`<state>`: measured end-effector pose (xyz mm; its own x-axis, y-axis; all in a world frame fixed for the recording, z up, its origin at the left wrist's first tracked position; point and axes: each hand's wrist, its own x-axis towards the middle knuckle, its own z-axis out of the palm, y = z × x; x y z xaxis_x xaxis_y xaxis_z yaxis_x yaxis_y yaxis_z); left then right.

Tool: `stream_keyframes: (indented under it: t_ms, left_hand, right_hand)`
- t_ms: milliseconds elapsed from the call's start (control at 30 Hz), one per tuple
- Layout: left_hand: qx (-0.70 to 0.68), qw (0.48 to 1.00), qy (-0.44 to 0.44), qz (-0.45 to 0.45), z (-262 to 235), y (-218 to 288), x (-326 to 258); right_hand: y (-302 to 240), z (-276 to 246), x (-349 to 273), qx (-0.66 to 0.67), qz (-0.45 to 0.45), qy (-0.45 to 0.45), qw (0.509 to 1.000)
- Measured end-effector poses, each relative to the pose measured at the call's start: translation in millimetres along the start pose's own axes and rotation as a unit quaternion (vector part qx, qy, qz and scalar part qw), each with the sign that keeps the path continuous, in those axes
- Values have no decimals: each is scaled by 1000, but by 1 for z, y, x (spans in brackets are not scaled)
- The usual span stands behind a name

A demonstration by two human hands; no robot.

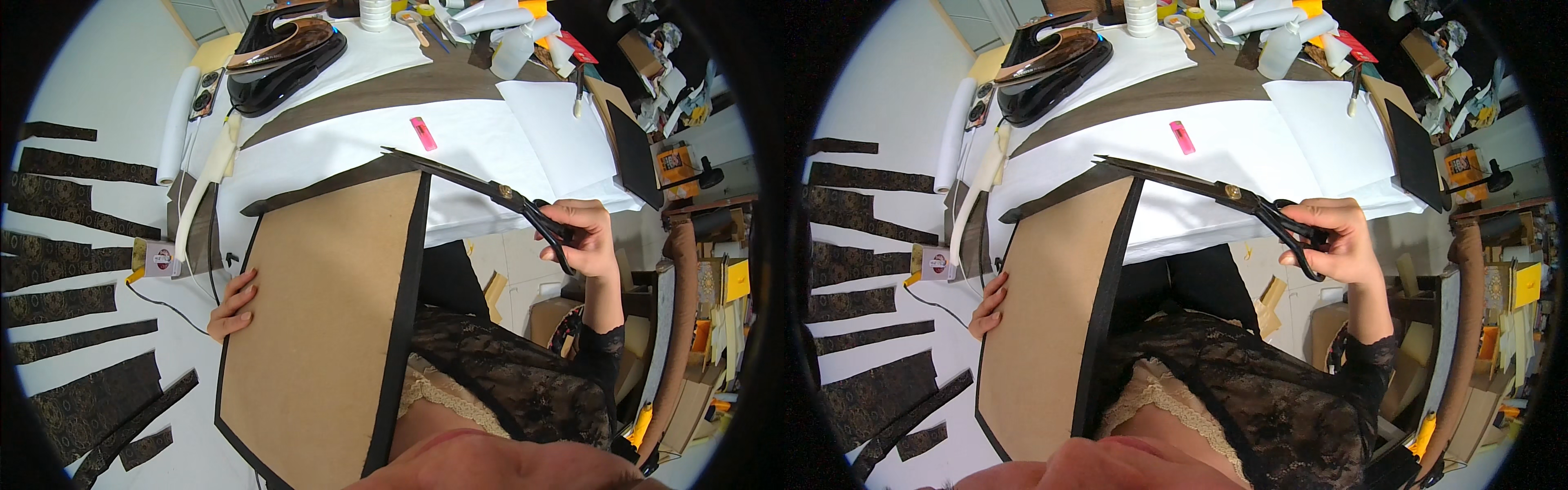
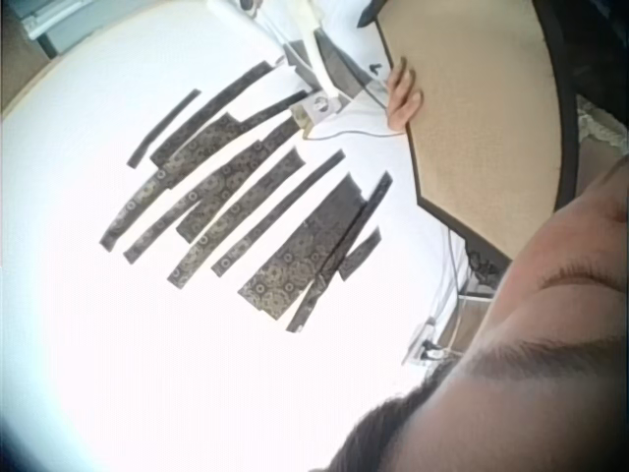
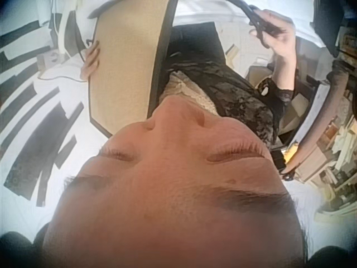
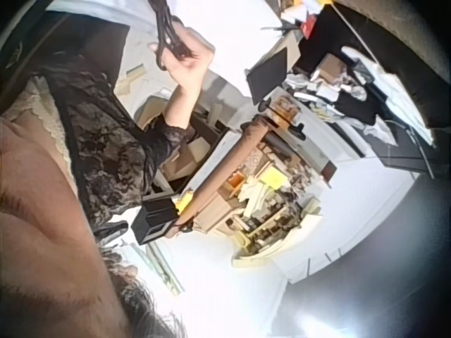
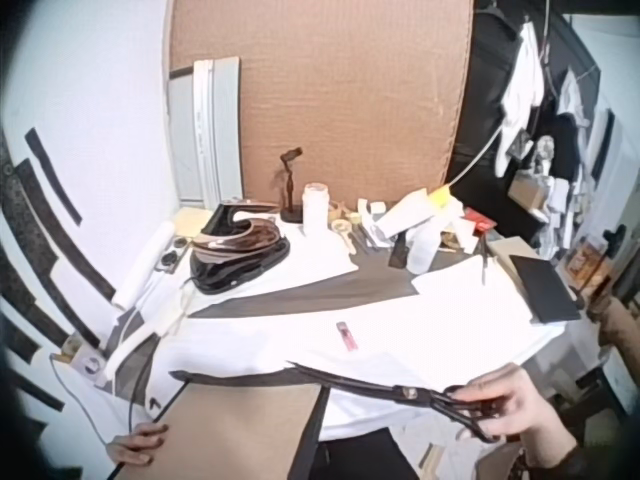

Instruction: The person irons a black fabric piece on a white work surface, then uses scissors to trim the edges. They fold the fabric, iron it again, and continue trimming and folding the material.

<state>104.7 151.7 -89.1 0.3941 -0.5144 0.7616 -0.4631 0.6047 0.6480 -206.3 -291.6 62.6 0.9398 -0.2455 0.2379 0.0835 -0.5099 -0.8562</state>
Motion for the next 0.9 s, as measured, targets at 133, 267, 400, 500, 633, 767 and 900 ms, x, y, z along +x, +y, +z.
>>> stream_keyframes:
  t_ms: [133,267,400,500,633,767,900]
  left_hand:
    - [0,1000,-11,-6,-2,1,0]
    - [0,1000,-19,-3,-4,2,2]
    - [-1,1000,10,12,5,2,1]
    - [8,1000,1,2,3,2,6]
    - [32,997,-71,-6,8,-3,51]
    - [83,939,-330,-41,-51,4,101]
    - [125,991,-10,-42,4,-11,122]
  right_hand:
    - [-2,3,-1,12,-1,8,1000]
    - [-3,4,-2,6,10,13,1000]
    - [3,11,-3,48,45,60,996]
    - [8,33,11,157,86,98,979]
    - [4,69,39,348,118,97,925]
    - [-26,117,87,413,148,118,891]
    - [-19,139,104,480,166,181,843]
